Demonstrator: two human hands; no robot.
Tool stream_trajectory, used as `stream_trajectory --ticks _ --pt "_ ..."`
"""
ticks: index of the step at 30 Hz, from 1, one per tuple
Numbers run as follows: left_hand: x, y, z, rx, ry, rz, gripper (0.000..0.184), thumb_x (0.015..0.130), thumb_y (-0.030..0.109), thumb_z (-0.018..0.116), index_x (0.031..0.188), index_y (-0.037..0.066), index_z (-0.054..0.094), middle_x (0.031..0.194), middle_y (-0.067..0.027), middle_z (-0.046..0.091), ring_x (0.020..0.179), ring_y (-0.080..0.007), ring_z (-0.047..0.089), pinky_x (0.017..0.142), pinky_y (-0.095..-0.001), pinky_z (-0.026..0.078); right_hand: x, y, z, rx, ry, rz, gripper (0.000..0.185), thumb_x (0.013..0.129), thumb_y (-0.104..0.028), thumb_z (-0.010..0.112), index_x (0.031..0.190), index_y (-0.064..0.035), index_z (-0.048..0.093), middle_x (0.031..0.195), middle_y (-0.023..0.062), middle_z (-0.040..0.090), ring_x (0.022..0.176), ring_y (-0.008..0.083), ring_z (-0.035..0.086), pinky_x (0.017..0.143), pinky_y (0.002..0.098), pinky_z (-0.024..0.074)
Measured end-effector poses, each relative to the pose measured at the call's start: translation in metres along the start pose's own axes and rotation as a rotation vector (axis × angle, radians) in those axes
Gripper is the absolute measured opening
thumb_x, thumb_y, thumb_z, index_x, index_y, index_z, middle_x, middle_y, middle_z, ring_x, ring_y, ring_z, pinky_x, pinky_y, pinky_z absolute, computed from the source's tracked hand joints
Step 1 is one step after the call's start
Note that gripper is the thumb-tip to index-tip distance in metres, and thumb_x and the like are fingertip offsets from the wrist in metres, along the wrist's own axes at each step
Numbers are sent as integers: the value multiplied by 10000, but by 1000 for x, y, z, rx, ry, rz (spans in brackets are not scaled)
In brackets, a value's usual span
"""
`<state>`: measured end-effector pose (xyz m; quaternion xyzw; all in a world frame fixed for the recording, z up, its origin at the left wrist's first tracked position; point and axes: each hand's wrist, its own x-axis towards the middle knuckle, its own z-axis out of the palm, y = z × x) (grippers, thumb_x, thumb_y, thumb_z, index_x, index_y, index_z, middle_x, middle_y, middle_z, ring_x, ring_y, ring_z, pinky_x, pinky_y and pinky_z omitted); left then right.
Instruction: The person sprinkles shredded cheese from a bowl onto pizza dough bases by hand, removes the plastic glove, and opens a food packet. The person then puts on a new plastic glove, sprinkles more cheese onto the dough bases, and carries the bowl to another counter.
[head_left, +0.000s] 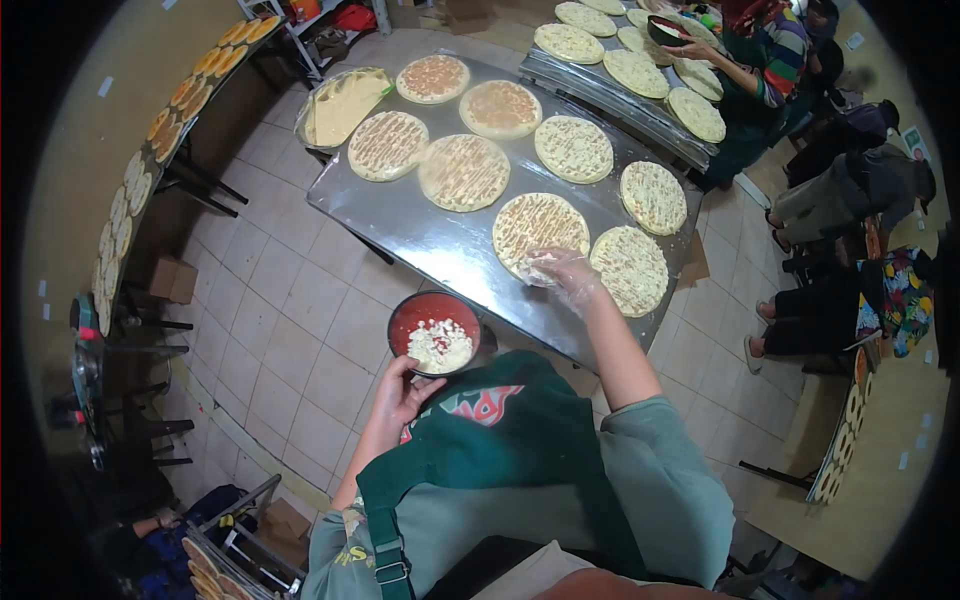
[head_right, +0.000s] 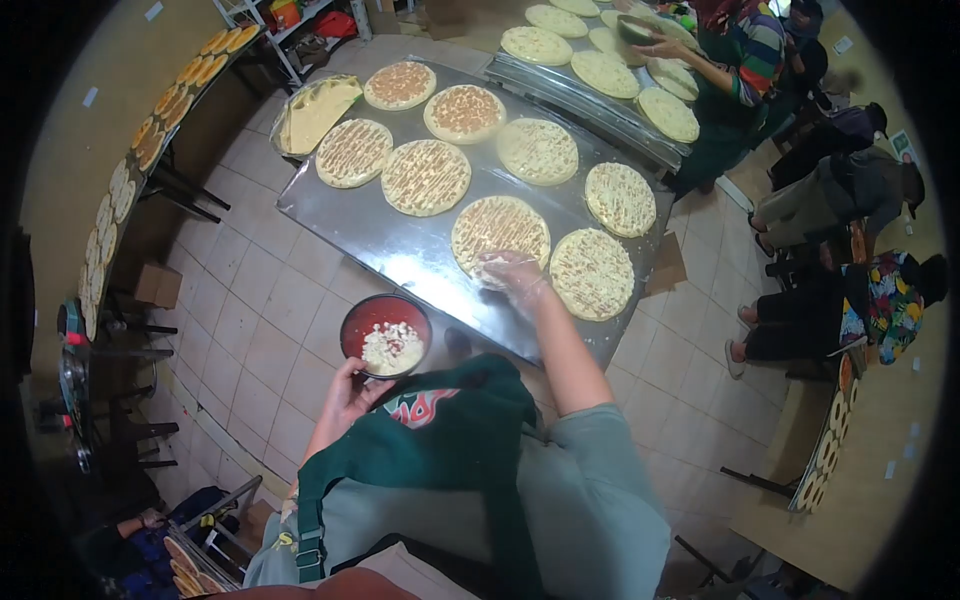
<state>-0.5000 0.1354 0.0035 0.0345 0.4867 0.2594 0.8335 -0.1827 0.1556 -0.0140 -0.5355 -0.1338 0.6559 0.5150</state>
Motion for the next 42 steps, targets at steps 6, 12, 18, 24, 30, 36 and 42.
stream_trajectory --ticks 6,12,18,24,30,36,42 --pt "14 18 21 -59 84 114 320 717 112 481 998 -22 406 976 -155 498 843 -276 543 721 -389 499 46 -17 -30 -807 35 76 274 656 -1 624 925 -38 591 801 72 606 735 142 570 630 236 449" --pt "28 21 34 -112 83 96 324 713 101 478 999 -31 406 944 -158 513 776 -269 561 698 -386 509 75 -27 -24 -1059 -52 39 303 618 -48 654 912 -107 612 893 86 585 795 164 554 709 274 425" --pt "39 27 37 -91 72 65 323 713 96 474 999 -36 403 945 -165 517 768 -271 563 693 -388 511 84 -46 -41 -1284 236 -165 265 651 -65 632 914 -94 609 910 109 574 817 193 553 718 277 428" --pt "46 37 38 -74 68 40 308 714 100 475 987 -26 407 942 -164 517 763 -272 564 696 -391 509 74 -35 -54 -981 162 -9 245 677 -154 628 912 -86 607 880 102 588 765 180 567 687 267 438" --pt "48 46 41 -39 58 34 285 718 94 473 972 -18 410 939 -159 516 751 -261 565 699 -392 508 97 -41 -46 -1253 185 -162 218 662 -140 642 873 -89 618 847 99 593 742 173 569 672 265 436" --pt "49 50 34 -66 66 22 280 717 86 476 968 -15 408 907 -149 517 724 -247 564 691 -386 512 98 -54 -70 -1144 303 12 216 661 -142 640 871 -96 618 842 80 596 737 178 571 676 276 436" --pt "52 54 33 -59 89 8 278 718 86 476 971 -7 408 898 -141 517 729 -238 558 684 -382 515 101 -46 -68 -1231 244 -168 198 662 -143 636 852 -87 621 764 82 609 692 193 581 661 269 442"
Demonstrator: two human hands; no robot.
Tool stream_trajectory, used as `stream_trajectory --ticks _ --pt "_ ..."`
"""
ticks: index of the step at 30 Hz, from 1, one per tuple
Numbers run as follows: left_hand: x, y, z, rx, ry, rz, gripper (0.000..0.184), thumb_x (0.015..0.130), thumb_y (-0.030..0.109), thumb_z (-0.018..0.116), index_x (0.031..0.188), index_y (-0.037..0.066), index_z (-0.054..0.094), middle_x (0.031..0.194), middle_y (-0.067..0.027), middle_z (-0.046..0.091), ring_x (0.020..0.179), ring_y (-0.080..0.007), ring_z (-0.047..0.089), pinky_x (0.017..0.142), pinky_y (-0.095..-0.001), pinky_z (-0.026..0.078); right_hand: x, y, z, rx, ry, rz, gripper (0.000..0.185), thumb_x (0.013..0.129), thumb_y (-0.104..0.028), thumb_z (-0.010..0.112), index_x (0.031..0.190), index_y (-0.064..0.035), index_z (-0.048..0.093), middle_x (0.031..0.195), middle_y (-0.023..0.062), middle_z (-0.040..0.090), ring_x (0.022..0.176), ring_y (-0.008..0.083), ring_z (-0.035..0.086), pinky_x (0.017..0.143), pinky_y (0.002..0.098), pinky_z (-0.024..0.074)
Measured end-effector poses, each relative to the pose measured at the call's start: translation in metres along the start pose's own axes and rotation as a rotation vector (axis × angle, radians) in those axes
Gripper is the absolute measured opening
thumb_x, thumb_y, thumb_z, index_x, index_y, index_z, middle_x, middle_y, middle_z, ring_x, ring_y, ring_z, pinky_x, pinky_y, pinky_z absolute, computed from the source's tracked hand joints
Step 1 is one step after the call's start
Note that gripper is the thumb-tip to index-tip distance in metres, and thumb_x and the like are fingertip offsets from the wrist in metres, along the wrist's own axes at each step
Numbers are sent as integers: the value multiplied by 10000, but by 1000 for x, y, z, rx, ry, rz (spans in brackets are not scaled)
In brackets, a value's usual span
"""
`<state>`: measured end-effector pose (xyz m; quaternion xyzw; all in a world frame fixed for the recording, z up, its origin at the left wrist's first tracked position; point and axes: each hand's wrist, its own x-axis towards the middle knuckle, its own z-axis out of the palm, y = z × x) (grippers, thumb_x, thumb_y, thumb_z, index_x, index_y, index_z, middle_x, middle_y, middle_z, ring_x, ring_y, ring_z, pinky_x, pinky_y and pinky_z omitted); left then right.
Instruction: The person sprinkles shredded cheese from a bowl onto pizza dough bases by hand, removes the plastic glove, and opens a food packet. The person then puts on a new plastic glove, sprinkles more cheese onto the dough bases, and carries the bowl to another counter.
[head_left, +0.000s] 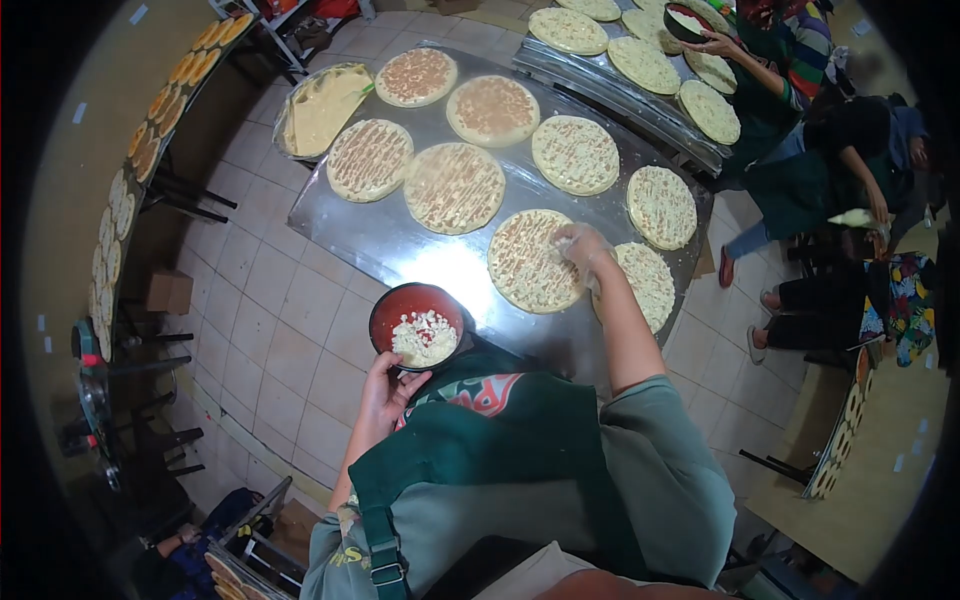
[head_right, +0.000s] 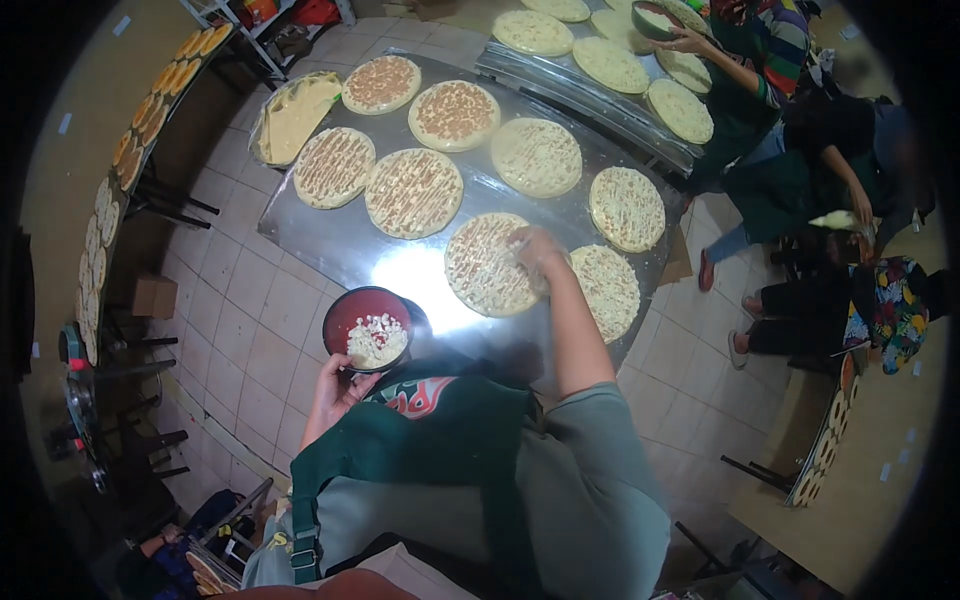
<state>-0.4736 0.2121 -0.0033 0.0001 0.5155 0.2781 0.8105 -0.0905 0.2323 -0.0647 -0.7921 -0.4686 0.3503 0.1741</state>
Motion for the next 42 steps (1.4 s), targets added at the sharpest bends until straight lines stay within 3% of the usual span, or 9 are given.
stream_trajectory --ticks 17,20,25,28,29,33,38,39,42 --pt "6 -2 7 15 35 2 253 717 74 477 959 44 407 930 -118 498 752 -233 550 684 -398 512 37 -9 -16 -266 69 157 242 641 -121 603 880 -153 623 859 63 614 757 185 581 707 259 440" --pt "10 -1 13 53 36 4 308 716 68 472 1013 60 390 946 -113 485 747 -231 542 687 -399 511 23 -35 -21 99 -67 220 260 666 -89 570 912 -165 611 887 56 610 770 168 575 716 256 438" --pt "22 5 37 239 -10 55 543 704 69 475 1198 124 256 1062 -111 421 835 -232 519 669 -384 511 -1 -68 11 299 -213 -68 245 716 -84 553 957 -107 592 911 77 601 824 167 563 743 271 435" --pt "28 13 60 366 -85 90 648 685 47 492 1251 151 195 1089 -103 407 882 -223 509 638 -351 511 -37 -118 24 105 -399 -473 292 734 -163 581 991 -26 555 951 115 582 863 226 559 756 302 433" --pt "29 17 68 421 -133 98 703 674 29 501 1275 163 162 1097 -97 403 899 -216 504 623 -333 509 -30 -105 59 80 -221 -780 345 757 -207 546 1053 -33 510 986 138 556 870 264 546 753 326 429" --pt "38 36 87 563 -236 129 728 657 -6 496 1275 144 141 1164 -104 366 1004 -274 454 699 -411 478 -30 -147 76 -389 -152 -375 425 775 -283 481 1133 -60 429 988 195 518 925 322 491 761 406 396" --pt "50 64 92 636 -282 179 737 659 -14 528 1277 167 169 1070 -105 409 835 -203 535 591 -306 504 -36 -155 102 -91 57 -214 532 721 -359 532 1117 -20 426 1079 205 460 1024 334 422 865 397 332" --pt "51 68 94 685 -302 141 728 663 -11 531 1273 167 176 1063 -105 411 829 -203 538 585 -300 503 -35 -157 105 -25 67 -312 537 716 -363 541 1116 -24 428 1082 206 459 1034 332 416 873 391 328" --pt "66 80 94 750 -333 -14 675 675 14 512 1258 169 208 1089 -116 412 918 -238 496 678 -383 498 -37 -165 108 34 31 -324 551 673 -382 553 1115 -72 443 1144 171 439 1077 282 405 901 369 326"
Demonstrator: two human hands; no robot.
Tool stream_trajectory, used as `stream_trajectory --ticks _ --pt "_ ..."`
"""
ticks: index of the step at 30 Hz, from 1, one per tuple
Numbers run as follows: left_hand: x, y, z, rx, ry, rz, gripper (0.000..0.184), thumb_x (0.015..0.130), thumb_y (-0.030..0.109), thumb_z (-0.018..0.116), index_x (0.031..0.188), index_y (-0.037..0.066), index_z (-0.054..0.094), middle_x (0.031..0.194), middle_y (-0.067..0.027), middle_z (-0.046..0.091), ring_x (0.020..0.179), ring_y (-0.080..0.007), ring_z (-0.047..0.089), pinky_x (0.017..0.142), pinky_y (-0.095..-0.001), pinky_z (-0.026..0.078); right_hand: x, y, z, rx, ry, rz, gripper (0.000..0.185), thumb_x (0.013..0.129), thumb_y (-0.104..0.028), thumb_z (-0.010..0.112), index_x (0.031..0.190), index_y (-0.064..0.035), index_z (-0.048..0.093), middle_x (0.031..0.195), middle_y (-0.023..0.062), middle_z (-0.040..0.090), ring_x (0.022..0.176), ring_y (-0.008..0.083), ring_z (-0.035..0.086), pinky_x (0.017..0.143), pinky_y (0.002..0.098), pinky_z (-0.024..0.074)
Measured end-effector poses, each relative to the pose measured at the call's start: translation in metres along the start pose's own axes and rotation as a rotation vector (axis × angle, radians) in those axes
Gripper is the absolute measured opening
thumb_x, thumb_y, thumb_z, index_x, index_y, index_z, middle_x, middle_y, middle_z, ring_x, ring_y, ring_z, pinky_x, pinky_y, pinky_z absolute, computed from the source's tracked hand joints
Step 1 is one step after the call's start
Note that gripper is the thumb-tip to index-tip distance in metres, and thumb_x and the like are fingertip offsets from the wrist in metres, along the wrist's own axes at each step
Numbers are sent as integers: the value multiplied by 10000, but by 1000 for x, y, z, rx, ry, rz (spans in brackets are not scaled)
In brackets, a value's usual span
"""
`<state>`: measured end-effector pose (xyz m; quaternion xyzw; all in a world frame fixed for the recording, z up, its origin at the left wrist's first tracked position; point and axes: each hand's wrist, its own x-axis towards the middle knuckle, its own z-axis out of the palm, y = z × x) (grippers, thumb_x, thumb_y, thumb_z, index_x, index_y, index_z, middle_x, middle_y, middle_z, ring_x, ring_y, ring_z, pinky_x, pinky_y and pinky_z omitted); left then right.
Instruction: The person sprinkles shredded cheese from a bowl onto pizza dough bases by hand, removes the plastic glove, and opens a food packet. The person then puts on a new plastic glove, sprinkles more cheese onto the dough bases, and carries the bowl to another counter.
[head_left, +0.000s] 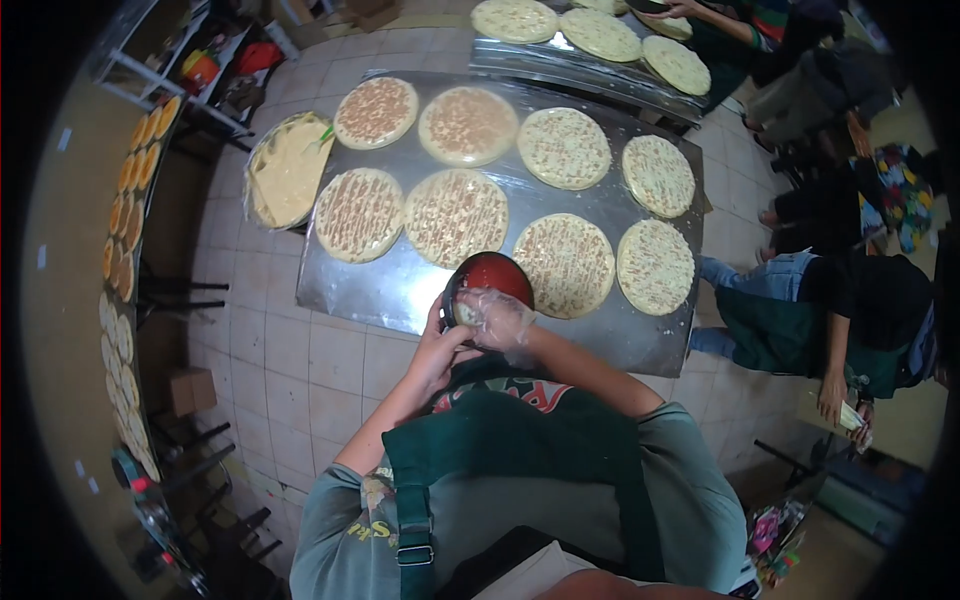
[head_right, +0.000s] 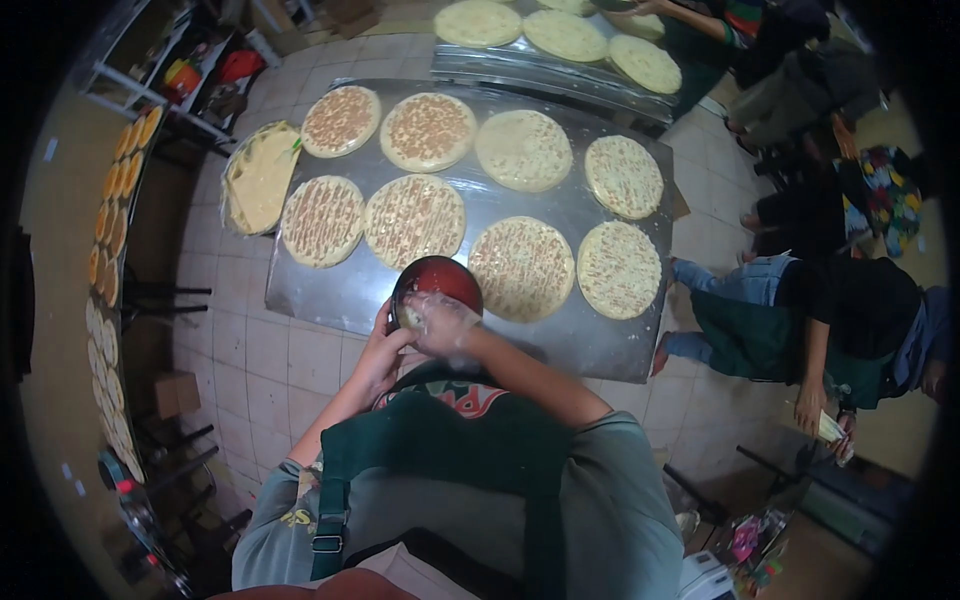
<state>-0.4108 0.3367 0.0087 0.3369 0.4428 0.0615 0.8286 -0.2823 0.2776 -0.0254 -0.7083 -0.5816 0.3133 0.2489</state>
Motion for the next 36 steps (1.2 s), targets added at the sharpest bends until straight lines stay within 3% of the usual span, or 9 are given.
stream_trajectory --ticks 2,6,8,10,14,17,19,23,36 --pt "4 9 -4 38 -23 -64 658 692 27 504 1259 174 203 1079 -114 425 908 -227 504 648 -356 512 1 -10 -11 258 -303 221 440 688 -339 553 1064 -119 491 1102 152 482 994 268 484 853 364 378" --pt "12 21 -5 64 -101 -175 627 725 72 521 1255 163 199 1073 -115 442 900 -221 516 635 -328 515 0 55 50 817 13 -177 325 769 -76 510 1088 -69 452 979 81 513 830 172 529 714 303 435" --pt "16 27 0 106 -95 -186 614 735 110 547 1246 152 208 1079 -113 435 911 -223 511 643 -326 515 -2 65 58 1189 -35 146 317 773 -80 497 1087 -59 459 978 90 515 865 191 519 747 298 419" --pt "23 27 -2 114 -118 -199 613 735 121 556 1242 150 211 1080 -112 432 916 -224 508 647 -328 515 -11 45 18 41 304 -381 312 770 -120 513 1065 -26 469 1000 98 513 891 209 514 793 285 400" --pt "37 27 -5 99 -146 -232 599 730 130 570 1221 141 227 1066 -104 422 912 -233 501 668 -340 516 -3 30 -6 453 22 156 318 743 -153 565 1021 -14 497 1032 109 507 912 227 510 801 279 404" --pt "46 25 -7 85 -141 -244 593 722 133 579 1206 137 237 1044 -101 415 889 -242 501 678 -351 517 -9 12 -30 -40 174 221 333 710 -187 618 978 -16 520 973 90 541 840 212 538 774 287 423" --pt "50 27 -7 74 -137 -249 620 718 139 591 1213 135 217 1032 -106 438 854 -219 521 652 -342 519 -10 35 -29 849 221 569 326 713 -190 626 968 -11 529 883 71 565 779 177 549 719 280 446" --pt "54 28 -16 68 -49 -239 638 714 148 598 1211 129 199 994 -120 476 812 -206 546 614 -324 525 -21 77 -54 1281 276 315 290 736 -174 609 958 -4 535 819 66 572 739 150 555 664 256 462" --pt "40 35 -54 -45 42 -190 571 735 149 554 1206 119 233 1004 -110 458 786 -207 542 627 -317 531 24 130 -100 -71 163 594 309 634 -124 628 941 -141 602 909 120 587 772 213 575 701 291 451"
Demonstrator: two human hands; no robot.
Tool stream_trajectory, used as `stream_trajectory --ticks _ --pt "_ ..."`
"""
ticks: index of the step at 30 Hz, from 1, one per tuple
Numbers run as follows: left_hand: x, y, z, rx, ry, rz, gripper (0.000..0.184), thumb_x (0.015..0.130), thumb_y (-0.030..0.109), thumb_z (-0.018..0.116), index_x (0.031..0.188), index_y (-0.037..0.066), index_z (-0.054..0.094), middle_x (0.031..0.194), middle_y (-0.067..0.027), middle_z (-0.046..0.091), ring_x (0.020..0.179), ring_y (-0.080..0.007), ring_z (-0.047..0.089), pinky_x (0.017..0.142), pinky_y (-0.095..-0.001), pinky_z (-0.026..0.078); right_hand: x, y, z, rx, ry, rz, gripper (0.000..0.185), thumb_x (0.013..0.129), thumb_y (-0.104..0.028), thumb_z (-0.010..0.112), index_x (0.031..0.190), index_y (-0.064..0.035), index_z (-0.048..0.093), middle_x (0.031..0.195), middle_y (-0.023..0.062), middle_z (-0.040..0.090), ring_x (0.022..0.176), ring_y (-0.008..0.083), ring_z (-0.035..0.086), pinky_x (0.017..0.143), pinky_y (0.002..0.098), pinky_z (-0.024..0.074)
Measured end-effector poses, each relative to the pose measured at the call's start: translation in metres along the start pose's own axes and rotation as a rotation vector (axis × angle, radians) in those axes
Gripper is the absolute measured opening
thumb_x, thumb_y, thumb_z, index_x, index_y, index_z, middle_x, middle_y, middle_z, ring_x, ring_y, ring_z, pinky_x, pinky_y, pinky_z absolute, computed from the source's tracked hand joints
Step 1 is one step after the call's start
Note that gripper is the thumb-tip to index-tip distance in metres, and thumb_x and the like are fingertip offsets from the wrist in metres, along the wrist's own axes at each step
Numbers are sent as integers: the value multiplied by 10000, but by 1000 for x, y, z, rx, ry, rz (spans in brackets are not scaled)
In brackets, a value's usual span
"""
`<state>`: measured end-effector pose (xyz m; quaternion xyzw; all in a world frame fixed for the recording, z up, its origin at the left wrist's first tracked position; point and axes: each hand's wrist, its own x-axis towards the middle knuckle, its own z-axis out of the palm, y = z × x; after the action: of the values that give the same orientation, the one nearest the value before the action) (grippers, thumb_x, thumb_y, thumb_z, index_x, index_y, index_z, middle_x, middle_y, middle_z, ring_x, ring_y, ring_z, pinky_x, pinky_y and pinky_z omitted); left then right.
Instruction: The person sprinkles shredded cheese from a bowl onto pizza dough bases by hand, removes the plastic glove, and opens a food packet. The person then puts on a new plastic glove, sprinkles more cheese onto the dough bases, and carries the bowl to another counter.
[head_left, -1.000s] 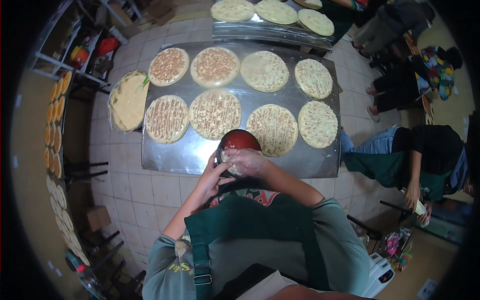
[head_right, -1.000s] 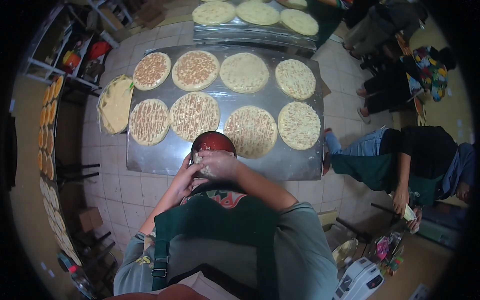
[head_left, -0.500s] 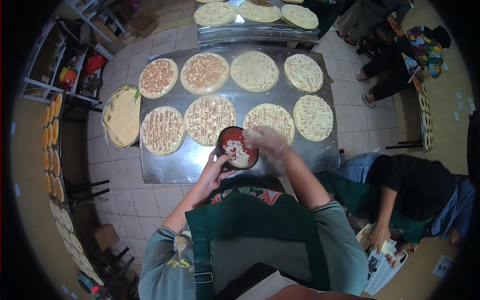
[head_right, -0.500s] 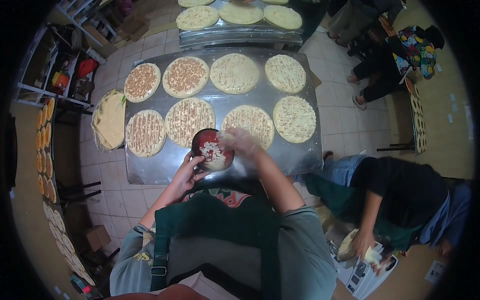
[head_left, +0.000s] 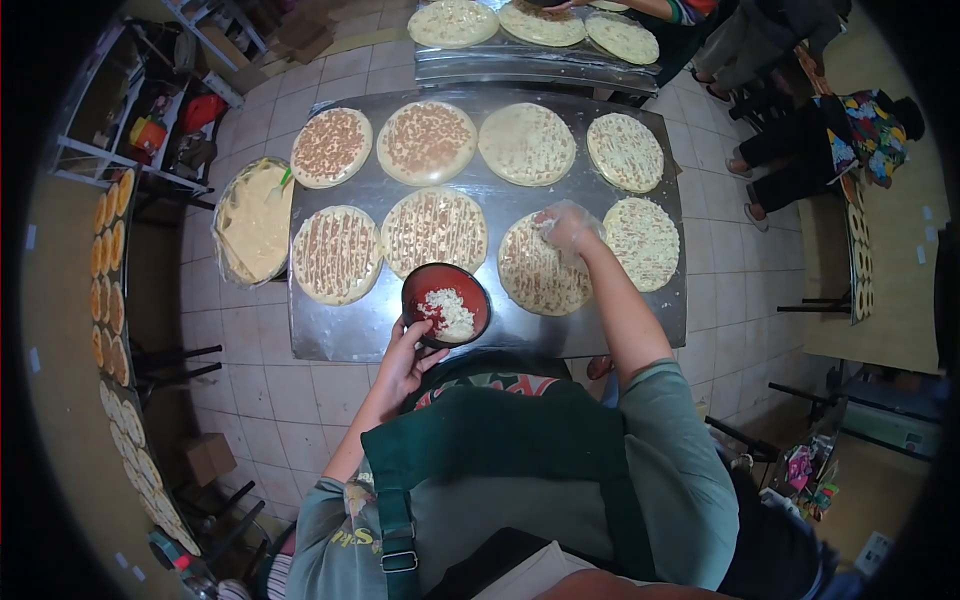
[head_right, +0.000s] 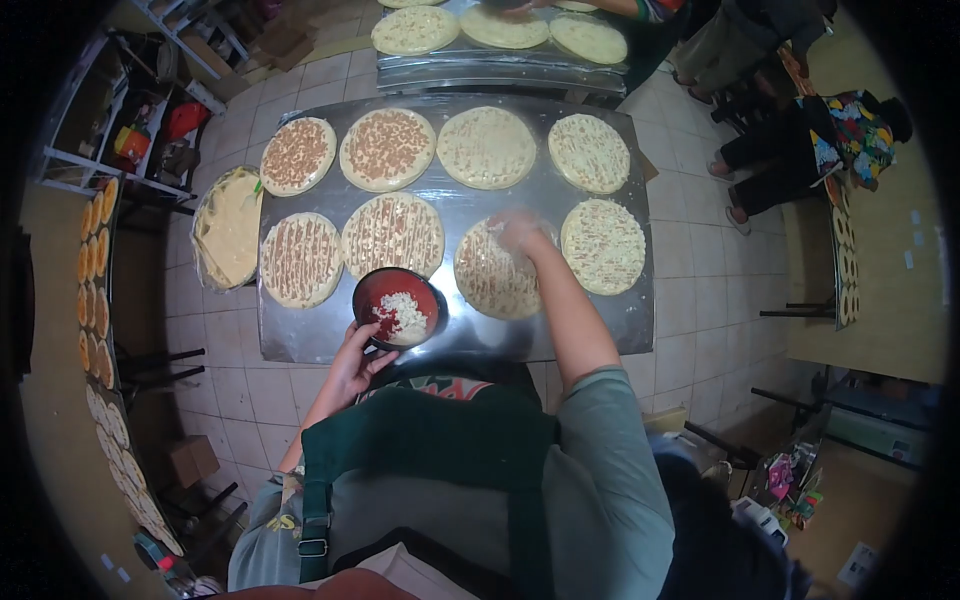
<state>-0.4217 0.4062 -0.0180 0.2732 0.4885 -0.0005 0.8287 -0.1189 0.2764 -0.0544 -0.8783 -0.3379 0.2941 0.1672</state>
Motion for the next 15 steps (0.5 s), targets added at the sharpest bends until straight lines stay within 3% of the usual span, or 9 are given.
stream_trajectory --ticks 1,5,7,11,13,15 --pt "-1 0 -1 -9 9 5 566 736 149 553 1205 120 237 1005 -107 457 787 -206 541 627 -316 531 -2 -12 -7 -178 -48 -61 339 618 -95 618 950 -164 601 920 128 583 796 245 573 711 310 450" --pt "-3 -1 -3 -30 9 17 562 738 148 553 1203 118 238 1013 -106 453 805 -200 537 625 -314 532 15 -7 7 -142 -204 -175 402 582 -39 590 949 -204 602 934 135 576 821 261 566 724 321 446" --pt "-4 0 -2 -29 2 16 556 742 146 550 1202 114 239 1019 -105 453 809 -195 538 625 -314 532 6 -23 0 -219 -281 -164 273 684 -62 509 940 -107 596 949 144 574 861 269 551 782 337 416" --pt "-4 -1 0 -30 3 27 550 745 144 547 1200 111 240 1015 -102 459 798 -188 543 624 -310 532 8 6 21 -40 -287 -21 255 699 -87 506 938 -83 592 934 160 573 858 269 552 778 338 417" --pt "-2 -2 2 -25 -7 30 545 747 143 545 1199 110 242 1009 -98 466 795 -183 544 625 -307 531 -2 10 20 1 -149 -5 312 586 -68 608 893 -121 613 835 138 595 771 264 568 708 326 446" --pt "-2 -3 5 -25 -12 23 548 747 145 545 1200 110 239 1009 -97 467 799 -180 543 627 -306 530 -8 8 18 -99 -126 -16 298 592 -75 607 886 -120 613 837 138 595 769 263 568 708 323 445"
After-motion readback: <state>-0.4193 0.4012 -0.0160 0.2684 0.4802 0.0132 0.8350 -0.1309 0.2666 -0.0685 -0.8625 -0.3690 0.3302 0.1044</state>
